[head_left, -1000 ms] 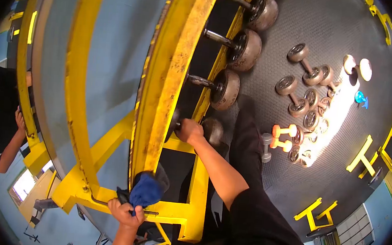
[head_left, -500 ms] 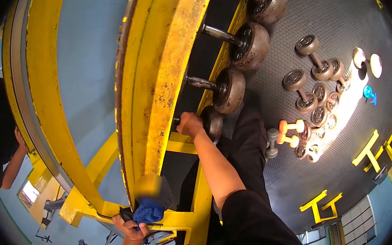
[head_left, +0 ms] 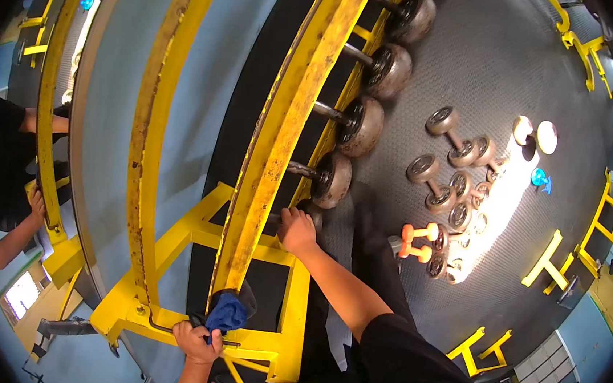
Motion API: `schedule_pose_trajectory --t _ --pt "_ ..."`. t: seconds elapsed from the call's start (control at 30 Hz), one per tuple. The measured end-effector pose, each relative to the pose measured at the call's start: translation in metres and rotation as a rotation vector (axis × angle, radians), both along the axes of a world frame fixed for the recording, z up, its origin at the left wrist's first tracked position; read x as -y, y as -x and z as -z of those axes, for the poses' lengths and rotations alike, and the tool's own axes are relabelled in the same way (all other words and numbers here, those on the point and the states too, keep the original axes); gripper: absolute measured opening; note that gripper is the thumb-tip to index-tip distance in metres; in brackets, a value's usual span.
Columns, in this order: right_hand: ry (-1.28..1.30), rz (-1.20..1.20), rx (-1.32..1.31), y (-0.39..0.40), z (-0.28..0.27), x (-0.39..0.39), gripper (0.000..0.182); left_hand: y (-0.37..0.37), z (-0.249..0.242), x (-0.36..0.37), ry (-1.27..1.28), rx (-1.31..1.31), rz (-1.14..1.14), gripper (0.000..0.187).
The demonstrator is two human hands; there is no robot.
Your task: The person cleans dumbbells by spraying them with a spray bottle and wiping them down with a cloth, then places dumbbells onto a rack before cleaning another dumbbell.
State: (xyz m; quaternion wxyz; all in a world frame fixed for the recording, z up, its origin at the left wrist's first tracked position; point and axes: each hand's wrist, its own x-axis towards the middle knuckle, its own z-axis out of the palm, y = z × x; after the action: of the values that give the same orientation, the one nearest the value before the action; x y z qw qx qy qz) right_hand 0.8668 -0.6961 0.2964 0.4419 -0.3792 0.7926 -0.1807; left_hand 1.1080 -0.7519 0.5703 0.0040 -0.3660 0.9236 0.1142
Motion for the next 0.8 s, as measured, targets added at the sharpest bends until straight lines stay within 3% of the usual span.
schedule_pose_trajectory --t 0.2,0.37,0.43,0.47,0.5,0.53,0.57,0.6,0.63,0.67,0.8 --pt "0.049 -0.005 -0.022 0.06 -0.064 -0.076 0.027 0.01 -0.001 -0.001 0.065 -0.031 -0.005 0.029" --pt "-0.109 0.186 -0.094 0.106 -0.075 -0.249 0.03 0.022 -0.007 -0.006 0.121 -0.151 -0.022 0.024" --pt "-0.36 0.131 -0.096 0.127 -0.105 -0.317 0.03 0.025 -0.011 -0.01 0.144 -0.173 -0.036 0.023" --pt "-0.344 0.181 -0.128 0.128 -0.127 -0.347 0.027 0.026 -0.013 -0.012 0.142 -0.198 -0.029 0.023" --pt "-0.329 0.135 -0.231 0.123 -0.09 -0.403 0.025 0.022 -0.012 -0.012 0.165 -0.232 -0.007 0.023" --pt "-0.232 -0.034 -0.434 0.122 -0.141 -0.422 0.023 0.02 -0.009 -0.014 0.19 -0.266 0.012 0.023" --pt "-0.086 0.141 -0.406 0.116 -0.173 -0.449 0.021 0.021 -0.011 -0.019 0.218 -0.303 0.027 0.023" --pt "-0.086 0.344 -0.464 0.104 -0.131 -0.497 0.018 0.023 -0.014 -0.022 0.184 -0.343 0.006 0.023" --pt "-0.141 0.32 -0.416 0.099 -0.177 -0.512 0.017 0.027 -0.019 -0.024 0.144 -0.378 -0.01 0.023" --pt "-0.268 0.286 -0.355 0.096 -0.173 -0.541 0.024 0.035 -0.026 -0.034 0.128 -0.399 -0.031 0.023" --pt "-0.312 0.697 -0.247 0.046 -0.276 -0.59 0.023 0.074 -0.058 -0.087 0.024 -0.544 -0.032 0.025"
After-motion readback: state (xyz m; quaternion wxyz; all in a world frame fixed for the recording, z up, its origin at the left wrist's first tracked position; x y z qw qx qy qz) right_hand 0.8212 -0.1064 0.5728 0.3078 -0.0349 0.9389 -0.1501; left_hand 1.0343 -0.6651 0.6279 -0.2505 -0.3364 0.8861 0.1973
